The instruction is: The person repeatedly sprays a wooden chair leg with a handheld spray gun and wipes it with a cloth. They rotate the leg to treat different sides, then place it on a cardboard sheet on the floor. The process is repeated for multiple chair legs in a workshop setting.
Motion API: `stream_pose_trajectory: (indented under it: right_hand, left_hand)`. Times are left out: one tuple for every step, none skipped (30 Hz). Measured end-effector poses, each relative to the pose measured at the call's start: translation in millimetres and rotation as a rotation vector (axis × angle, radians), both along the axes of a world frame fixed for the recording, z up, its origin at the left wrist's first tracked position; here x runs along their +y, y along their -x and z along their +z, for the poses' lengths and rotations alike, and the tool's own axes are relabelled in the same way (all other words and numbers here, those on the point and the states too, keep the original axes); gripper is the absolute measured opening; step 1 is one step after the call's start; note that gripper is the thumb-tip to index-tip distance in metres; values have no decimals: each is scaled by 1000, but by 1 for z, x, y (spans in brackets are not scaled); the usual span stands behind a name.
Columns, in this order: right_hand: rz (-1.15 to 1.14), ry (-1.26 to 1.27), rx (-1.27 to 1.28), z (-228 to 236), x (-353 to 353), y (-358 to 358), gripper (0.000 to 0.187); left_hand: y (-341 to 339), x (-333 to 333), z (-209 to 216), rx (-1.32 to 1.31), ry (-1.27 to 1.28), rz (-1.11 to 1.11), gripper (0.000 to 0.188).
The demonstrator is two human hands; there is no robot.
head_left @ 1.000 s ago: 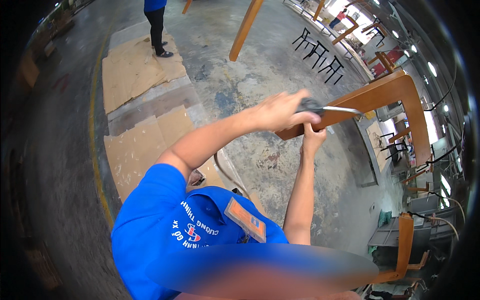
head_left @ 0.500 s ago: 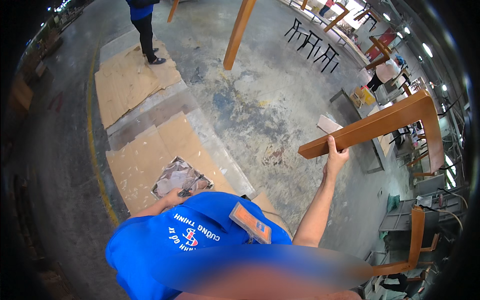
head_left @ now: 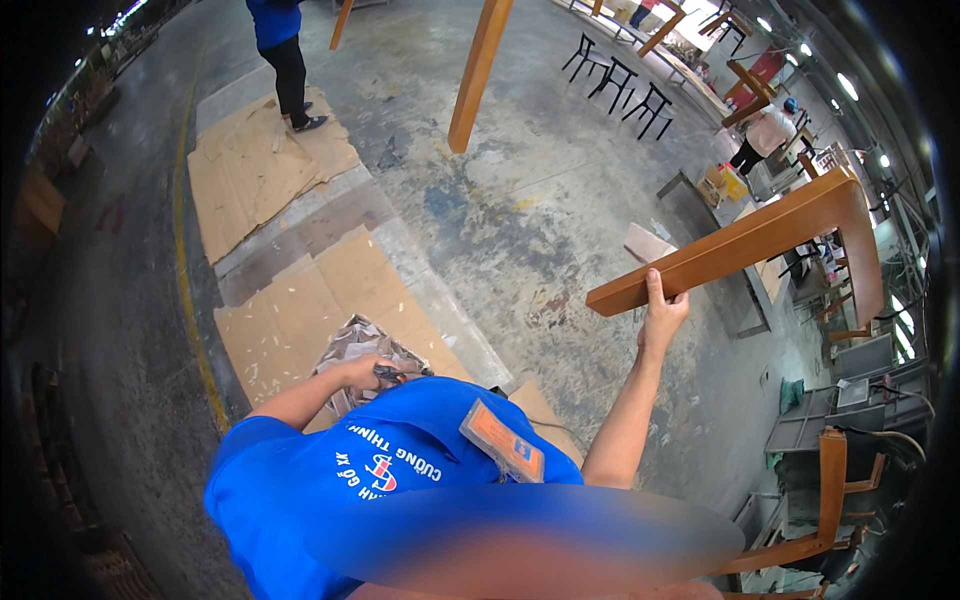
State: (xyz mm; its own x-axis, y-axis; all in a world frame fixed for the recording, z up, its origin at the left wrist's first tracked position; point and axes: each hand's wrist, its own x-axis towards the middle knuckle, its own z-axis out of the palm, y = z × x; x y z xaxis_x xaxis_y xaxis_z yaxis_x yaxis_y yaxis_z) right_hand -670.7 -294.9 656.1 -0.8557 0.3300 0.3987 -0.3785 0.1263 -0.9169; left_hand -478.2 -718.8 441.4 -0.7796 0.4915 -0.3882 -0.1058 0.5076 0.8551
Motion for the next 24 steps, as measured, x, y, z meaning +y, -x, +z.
stream_pose_trajectory:
  right_hand:
    - [18, 17, -15, -4, 2, -4, 39]
    - [34, 36, -32, -11, 5, -12, 39]
    - [54, 23, -58, -19, 9, -20, 37]
    - [66, 32, -75, -28, 14, -29, 37]
    - [71, 41, -95, -39, 21, -39, 37]
    - [67, 51, -117, -50, 29, -52, 36]
    - [80, 83, -191, -62, 41, -68, 36]
    - [84, 122, -262, -75, 51, -85, 35]
    - [85, 164, -336, -88, 62, -106, 34]
    - [51, 244, -389, -102, 73, -128, 34]
    - [20, 325, -435, -115, 83, -148, 33]
    - [-18, 430, -489, -125, 95, -166, 33]
    - [-56, 444, -481, -134, 107, -185, 33]
    - [-102, 478, -494, -140, 120, -205, 33]
    - [-154, 516, -510, -146, 132, -225, 33]
    - [-182, 530, -487, -151, 144, -243, 31]
    - [-219, 555, -463, -156, 154, -261, 29]
    - [-273, 590, -440, -160, 163, -279, 28]
    - [-288, 589, -436, -164, 171, -295, 28]
    - [-321, 605, -427, -169, 178, -312, 28]
    - [-358, 629, -416, -175, 180, -323, 28]
    - [-378, 628, -399, -180, 185, -338, 28]
    - [-402, 631, -386, -183, 190, -354, 28]
    - [-443, 641, -381, -185, 193, -364, 28]
  left_hand:
    - [2, 6, -10, 33, 13, 15, 34]
    - [2, 13, -17, 129, -24, -1, 34]
    - [1, 20, -21, 212, -50, -31, 34]
    - [0, 26, -22, 295, -79, -66, 33]
    - [-3, 33, -18, 303, -62, -68, 33]
    - [-6, 40, -13, 310, -48, -79, 32]
    - [-10, 48, -4, 337, -51, -104, 32]
    - [-12, 55, 5, 208, -89, -70, 32]
    - [-16, 62, 15, 92, -139, -42, 33]
    - [-18, 71, 23, 9, -190, -21, 33]
    - [-20, 80, 28, -46, -188, -24, 33]
    - [-20, 90, 30, -57, -187, -36, 34]
    - [-20, 101, 27, -62, -144, -54, 34]
    - [-17, 114, 20, -63, -181, -103, 35]
    - [-14, 130, 7, -64, -180, -159, 35]
    - [-13, 143, -9, -23, -242, -220, 36]
    - [-9, 161, -29, -105, -226, -292, 40]
    - [-6, 179, -51, -131, -231, -371, 42]
    - [-1, 196, -72, -140, -204, -433, 43]
    - [3, 210, -88, -148, -171, -484, 45]
    - [11, 221, -100, -146, -134, -522, 46]
    - [18, 232, -104, -141, -100, -557, 48]
    - [28, 242, -103, -146, -72, -584, 50]
    - [38, 253, -95, -155, -48, -610, 51]
